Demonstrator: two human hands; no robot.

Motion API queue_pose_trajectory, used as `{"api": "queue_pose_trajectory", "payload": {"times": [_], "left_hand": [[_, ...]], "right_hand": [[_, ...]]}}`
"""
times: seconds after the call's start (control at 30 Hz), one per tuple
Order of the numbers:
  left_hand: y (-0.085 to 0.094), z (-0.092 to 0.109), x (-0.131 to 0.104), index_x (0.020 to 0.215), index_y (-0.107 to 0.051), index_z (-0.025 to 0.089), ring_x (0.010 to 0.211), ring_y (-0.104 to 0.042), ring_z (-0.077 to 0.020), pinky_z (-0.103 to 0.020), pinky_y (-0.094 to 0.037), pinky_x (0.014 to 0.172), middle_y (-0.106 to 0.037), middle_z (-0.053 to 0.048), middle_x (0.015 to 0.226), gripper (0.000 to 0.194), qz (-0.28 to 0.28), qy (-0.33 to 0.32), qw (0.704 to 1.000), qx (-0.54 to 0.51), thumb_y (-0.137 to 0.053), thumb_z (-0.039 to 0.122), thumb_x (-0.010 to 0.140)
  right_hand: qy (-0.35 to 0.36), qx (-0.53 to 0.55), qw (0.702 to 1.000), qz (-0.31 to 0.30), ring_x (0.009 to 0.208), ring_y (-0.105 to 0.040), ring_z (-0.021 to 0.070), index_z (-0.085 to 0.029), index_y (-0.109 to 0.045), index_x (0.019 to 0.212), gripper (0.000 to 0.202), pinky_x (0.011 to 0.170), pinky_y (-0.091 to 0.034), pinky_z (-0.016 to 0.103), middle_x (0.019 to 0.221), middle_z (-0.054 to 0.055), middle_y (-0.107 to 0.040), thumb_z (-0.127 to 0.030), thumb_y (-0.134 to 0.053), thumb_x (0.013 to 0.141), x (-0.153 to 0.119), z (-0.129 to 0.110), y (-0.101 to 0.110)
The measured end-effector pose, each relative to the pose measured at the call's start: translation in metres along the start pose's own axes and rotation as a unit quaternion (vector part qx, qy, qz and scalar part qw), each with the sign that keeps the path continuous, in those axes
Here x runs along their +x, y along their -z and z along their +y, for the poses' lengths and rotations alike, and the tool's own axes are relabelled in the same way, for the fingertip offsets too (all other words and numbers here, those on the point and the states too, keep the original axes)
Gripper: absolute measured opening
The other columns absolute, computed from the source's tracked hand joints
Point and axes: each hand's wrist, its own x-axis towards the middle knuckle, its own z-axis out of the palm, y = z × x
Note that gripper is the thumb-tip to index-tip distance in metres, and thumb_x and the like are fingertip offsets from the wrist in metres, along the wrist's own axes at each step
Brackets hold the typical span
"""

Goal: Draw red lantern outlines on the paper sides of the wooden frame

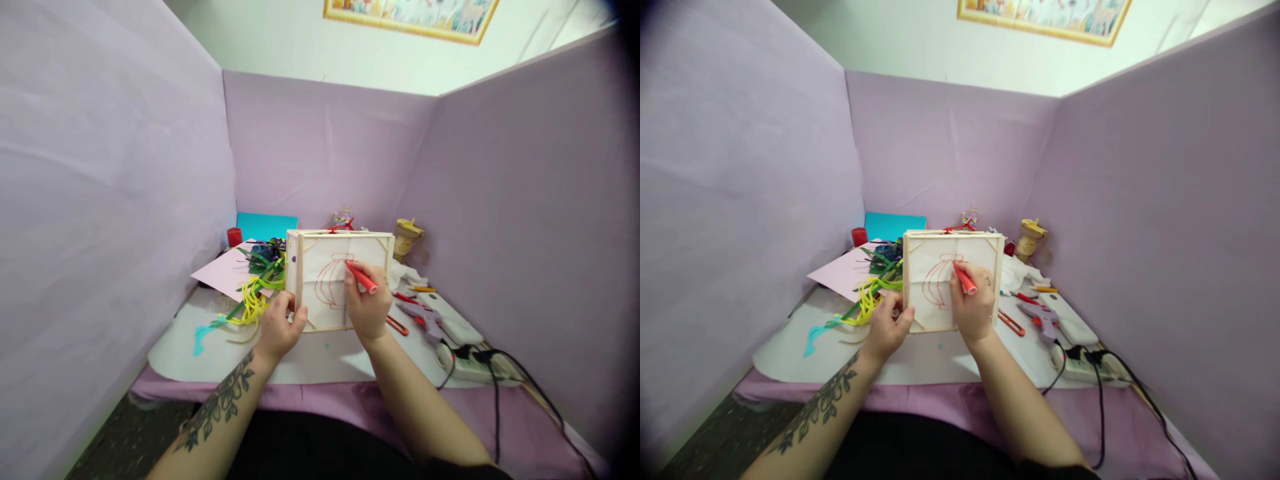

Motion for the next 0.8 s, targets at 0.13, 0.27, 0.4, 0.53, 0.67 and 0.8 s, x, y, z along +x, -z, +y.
{"api": "queue_pose_trajectory", "payload": {"times": [0.13, 0.27, 0.4, 0.53, 0.67, 0.8], "left_hand": [[-0.0001, 0.0006, -0.0001, 0.079, -0.045, 0.021, 0.060, -0.048, -0.0126, -0.024, -0.039, 0.058, -0.046, 0.004, 0.066, 0.015, 0.000, 0.002, 1.000, 0.001, -0.053, 0.032, 0.085], [0.0000, 0.0014, 0.0003, 0.079, -0.045, 0.021, 0.060, -0.048, -0.0128, -0.025, -0.039, 0.057, -0.046, 0.004, 0.066, 0.015, 0.002, 0.000, 1.000, 0.003, -0.053, 0.032, 0.085], [0.0002, 0.0013, 0.0003, 0.078, -0.044, 0.022, 0.059, -0.048, -0.0128, -0.025, -0.039, 0.057, -0.046, 0.004, 0.065, 0.015, 0.002, -0.003, 1.000, 0.002, -0.053, 0.032, 0.085], [0.0002, 0.0010, -0.0003, 0.079, -0.045, 0.021, 0.059, -0.048, -0.0127, -0.025, -0.039, 0.057, -0.046, 0.004, 0.066, 0.014, 0.004, -0.005, 1.000, 0.000, -0.053, 0.032, 0.085], [-0.0004, 0.0002, -0.0002, 0.078, -0.044, 0.022, 0.060, -0.048, -0.0127, -0.025, -0.040, 0.058, -0.046, 0.004, 0.066, 0.015, 0.002, 0.002, 1.000, 0.001, -0.053, 0.032, 0.085], [-0.0008, -0.0007, 0.0000, 0.079, -0.045, 0.022, 0.060, -0.048, -0.0128, -0.025, -0.040, 0.058, -0.047, 0.004, 0.066, 0.015, 0.000, 0.008, 1.000, 0.002, -0.052, 0.033, 0.085]], "right_hand": [[-0.003, -0.003, 1.000, -0.003, 0.088, -0.062, 0.0216, -0.020, -0.063, 0.103, 0.016, 0.081, -0.051, 0.041, 0.093, 0.007, -0.065, -0.021, -0.058, 0.088, 0.0009, -0.0005, 0.0002], [-0.004, 0.000, 1.000, -0.005, 0.089, -0.062, 0.0212, -0.020, -0.063, 0.103, 0.017, 0.082, -0.051, 0.040, 0.094, 0.007, -0.066, -0.021, -0.058, 0.087, 0.0008, -0.0012, 0.0003], [-0.011, 0.022, 1.000, -0.008, 0.089, -0.063, 0.0204, -0.021, -0.064, 0.103, 0.017, 0.083, -0.051, 0.039, 0.094, 0.006, -0.066, -0.020, -0.059, 0.086, 0.0003, -0.0018, 0.0004], [-0.015, 0.023, 1.000, 0.002, 0.089, -0.063, 0.0209, -0.021, -0.064, 0.103, 0.018, 0.083, -0.051, 0.040, 0.094, 0.006, -0.067, -0.021, -0.059, 0.086, 0.0005, -0.0016, 0.0005], [-0.012, 0.023, 1.000, -0.010, 0.090, -0.063, 0.0209, -0.021, -0.065, 0.102, 0.017, 0.084, -0.051, 0.040, 0.094, 0.006, -0.067, -0.021, -0.059, 0.086, 0.0008, -0.0024, 0.0010], [-0.019, 0.039, 0.999, -0.012, 0.088, -0.064, 0.0198, -0.020, -0.066, 0.099, 0.016, 0.083, -0.052, 0.038, 0.092, 0.005, -0.067, -0.020, -0.060, 0.085, 0.0007, -0.0032, 0.0017]]}}
